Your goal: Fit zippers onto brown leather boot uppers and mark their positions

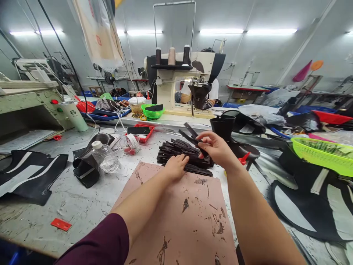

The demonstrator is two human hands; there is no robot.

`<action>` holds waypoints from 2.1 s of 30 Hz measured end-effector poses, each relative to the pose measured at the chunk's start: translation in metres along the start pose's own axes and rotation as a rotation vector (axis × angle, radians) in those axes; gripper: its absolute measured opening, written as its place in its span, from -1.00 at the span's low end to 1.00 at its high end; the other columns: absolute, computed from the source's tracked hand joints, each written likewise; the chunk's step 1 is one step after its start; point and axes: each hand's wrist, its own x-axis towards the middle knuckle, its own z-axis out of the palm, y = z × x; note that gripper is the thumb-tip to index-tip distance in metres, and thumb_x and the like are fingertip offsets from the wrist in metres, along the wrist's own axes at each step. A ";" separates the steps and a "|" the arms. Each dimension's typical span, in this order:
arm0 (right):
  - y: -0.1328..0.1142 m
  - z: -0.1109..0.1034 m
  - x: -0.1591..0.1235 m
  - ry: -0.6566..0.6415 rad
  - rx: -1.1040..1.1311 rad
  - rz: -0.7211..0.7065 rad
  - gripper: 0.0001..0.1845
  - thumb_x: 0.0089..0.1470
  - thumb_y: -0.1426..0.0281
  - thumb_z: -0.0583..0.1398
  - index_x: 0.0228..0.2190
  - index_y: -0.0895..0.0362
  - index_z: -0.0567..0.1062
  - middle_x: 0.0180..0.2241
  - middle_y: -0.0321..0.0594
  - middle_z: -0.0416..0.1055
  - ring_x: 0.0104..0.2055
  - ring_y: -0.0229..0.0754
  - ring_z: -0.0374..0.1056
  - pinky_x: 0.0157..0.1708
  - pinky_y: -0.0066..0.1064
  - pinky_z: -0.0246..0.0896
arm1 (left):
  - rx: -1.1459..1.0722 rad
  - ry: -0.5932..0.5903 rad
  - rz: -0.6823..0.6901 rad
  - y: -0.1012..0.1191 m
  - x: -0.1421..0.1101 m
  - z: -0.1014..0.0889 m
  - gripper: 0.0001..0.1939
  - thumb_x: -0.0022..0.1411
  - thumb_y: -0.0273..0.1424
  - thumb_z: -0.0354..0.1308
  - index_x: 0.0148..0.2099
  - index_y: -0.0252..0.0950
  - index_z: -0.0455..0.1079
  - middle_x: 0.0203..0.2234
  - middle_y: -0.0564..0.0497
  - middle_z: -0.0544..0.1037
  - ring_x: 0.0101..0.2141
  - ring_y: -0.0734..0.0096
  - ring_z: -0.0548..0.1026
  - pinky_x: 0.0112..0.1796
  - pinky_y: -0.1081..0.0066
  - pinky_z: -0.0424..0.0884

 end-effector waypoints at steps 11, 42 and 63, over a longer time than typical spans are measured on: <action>-0.072 0.070 -0.156 -0.746 0.075 -0.176 -0.61 0.21 0.26 -0.02 -0.20 0.22 0.51 -0.43 -0.10 0.48 -0.36 -0.29 0.41 -0.32 -0.52 0.32 | -0.428 -0.047 -0.141 0.024 -0.008 -0.016 -0.64 0.28 -0.33 -0.05 0.10 -0.31 0.18 0.07 -0.16 0.23 0.05 0.16 0.23 0.05 -0.01 0.13; 0.034 0.122 -0.244 -0.208 -0.949 -0.320 -0.68 0.12 0.48 0.04 -0.10 0.25 0.41 -0.20 -0.04 0.45 -0.19 -0.07 0.31 -0.17 -0.21 0.23 | -0.498 -0.222 -0.450 0.018 -0.212 -0.039 -0.82 0.01 -0.34 0.15 -0.30 -0.24 0.27 -0.43 0.04 0.42 -0.34 0.27 0.38 -0.37 0.40 0.22; 0.040 0.126 -0.249 -0.100 -0.968 -0.384 -0.67 0.14 0.45 0.02 -0.10 0.23 0.45 -0.27 -0.06 0.43 -0.22 -0.09 0.28 -0.19 -0.25 0.16 | -0.697 -0.244 -0.630 0.006 -0.235 -0.030 -0.77 0.04 -0.24 0.06 -0.54 -0.27 0.30 -0.64 0.10 0.40 -0.55 0.43 0.33 -0.53 0.47 0.17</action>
